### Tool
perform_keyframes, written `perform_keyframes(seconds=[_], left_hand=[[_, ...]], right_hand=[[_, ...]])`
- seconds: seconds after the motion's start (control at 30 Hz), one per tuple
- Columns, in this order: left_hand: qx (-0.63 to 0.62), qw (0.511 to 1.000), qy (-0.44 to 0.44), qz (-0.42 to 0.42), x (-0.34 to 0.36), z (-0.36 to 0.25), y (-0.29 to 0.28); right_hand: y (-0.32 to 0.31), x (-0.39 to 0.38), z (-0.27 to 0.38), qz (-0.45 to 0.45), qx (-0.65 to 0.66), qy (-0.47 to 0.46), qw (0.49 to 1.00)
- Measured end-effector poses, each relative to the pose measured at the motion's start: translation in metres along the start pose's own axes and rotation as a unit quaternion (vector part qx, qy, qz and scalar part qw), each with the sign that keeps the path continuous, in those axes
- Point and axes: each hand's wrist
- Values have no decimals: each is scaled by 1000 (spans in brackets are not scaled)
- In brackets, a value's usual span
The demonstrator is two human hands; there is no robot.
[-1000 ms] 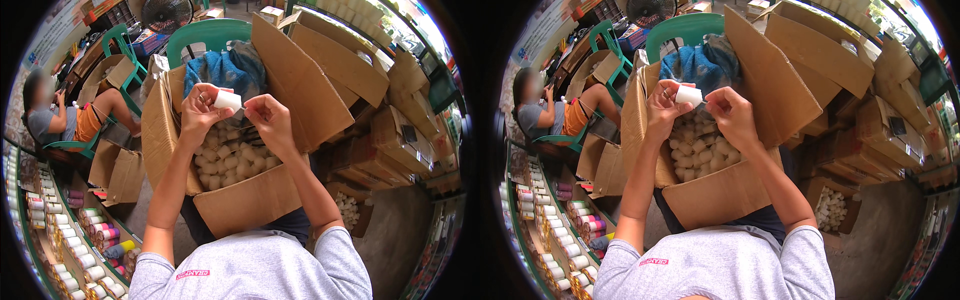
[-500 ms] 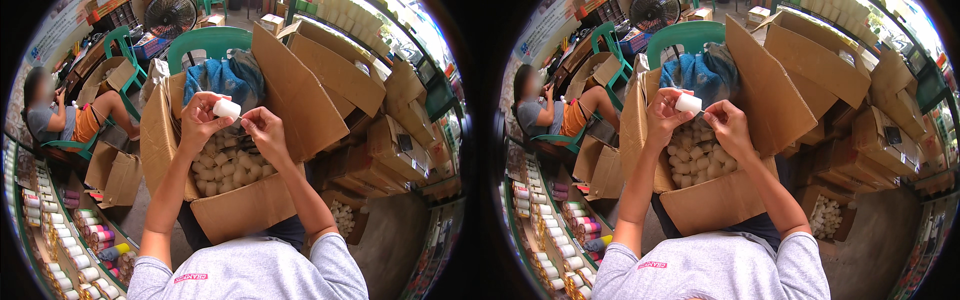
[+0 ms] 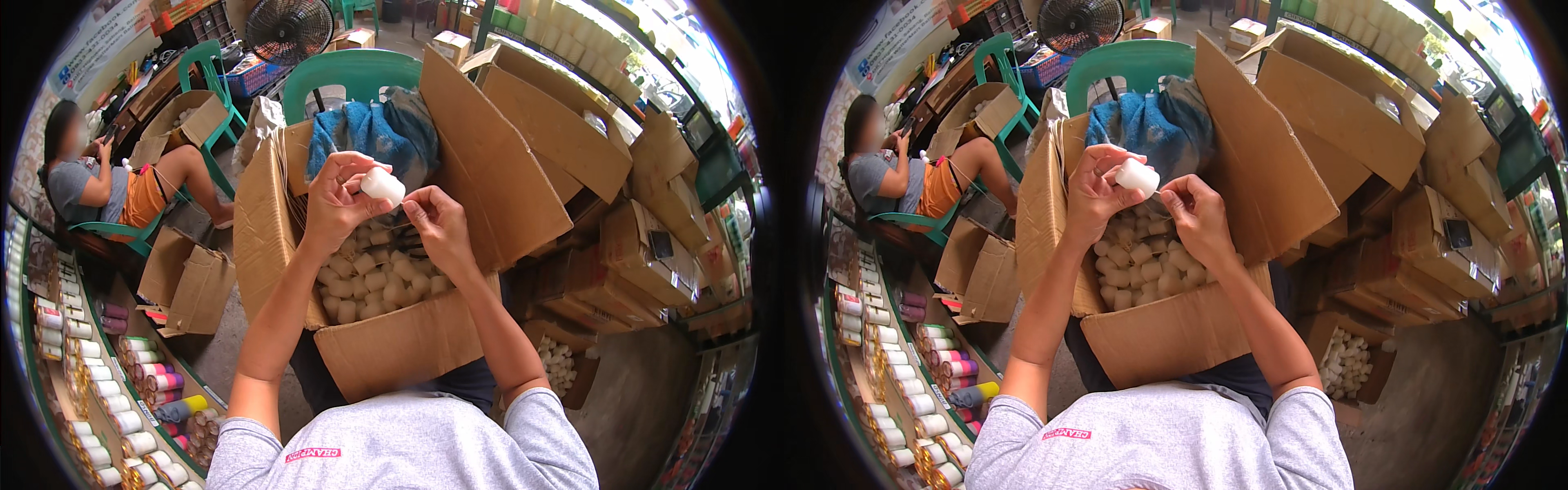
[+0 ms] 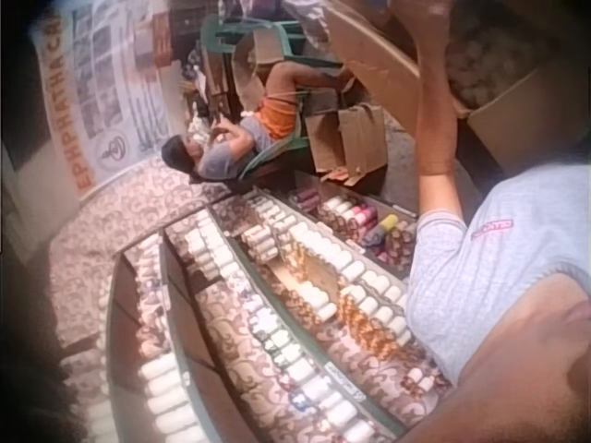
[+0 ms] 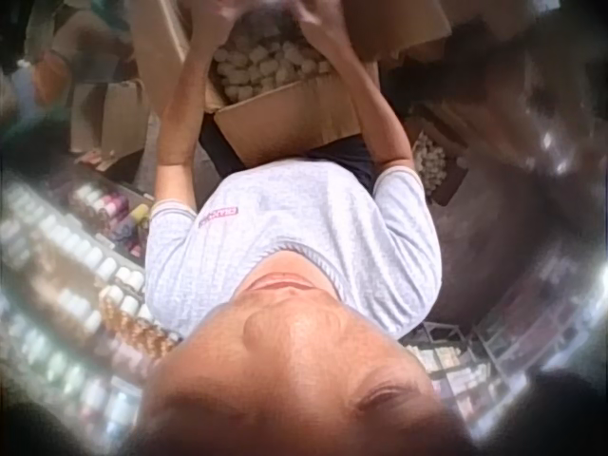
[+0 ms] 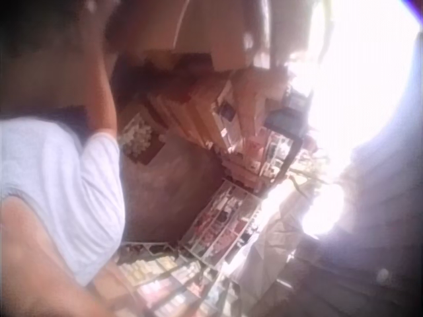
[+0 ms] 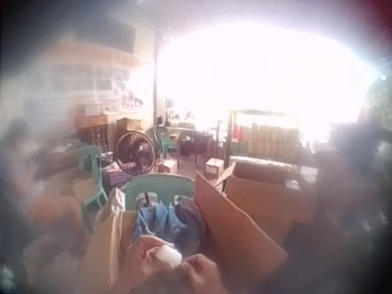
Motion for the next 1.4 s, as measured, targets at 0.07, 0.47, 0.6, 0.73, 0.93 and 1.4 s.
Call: perform_keyframes(seconds=[0.07, 0.47, 0.6, 0.73, 0.93, 1.4], left_hand=[[4, 1000, -8, 14, 0, 0, 4], [107, 991, -61, 58, -7, 0, 1], [120, 988, -63, 76, -7, -1, 1], [131, 984, -88, 86, -11, -4, 4], [98, 990, -59, 82, -9, 0, 4], [91, 981, -120, 119, -7, -6, -1]], right_hand=[[-2, 1, -4, 10, 2, 12, 1000], [-33, 18, 54, -11, -389, -376, 841], [-33, 23, 57, 26, -440, -411, 798], [-30, 23, 56, 32, -455, -426, 781], [-39, 20, 56, -33, -444, -378, 812], [-34, 19, 36, 53, -310, -263, 912]])
Point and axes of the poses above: each hand's wrist, its own x-axis towards the middle knuckle, its own y-axis out of the palm, z = x × y, and after that the axes turned 4 degrees about y, right-handed
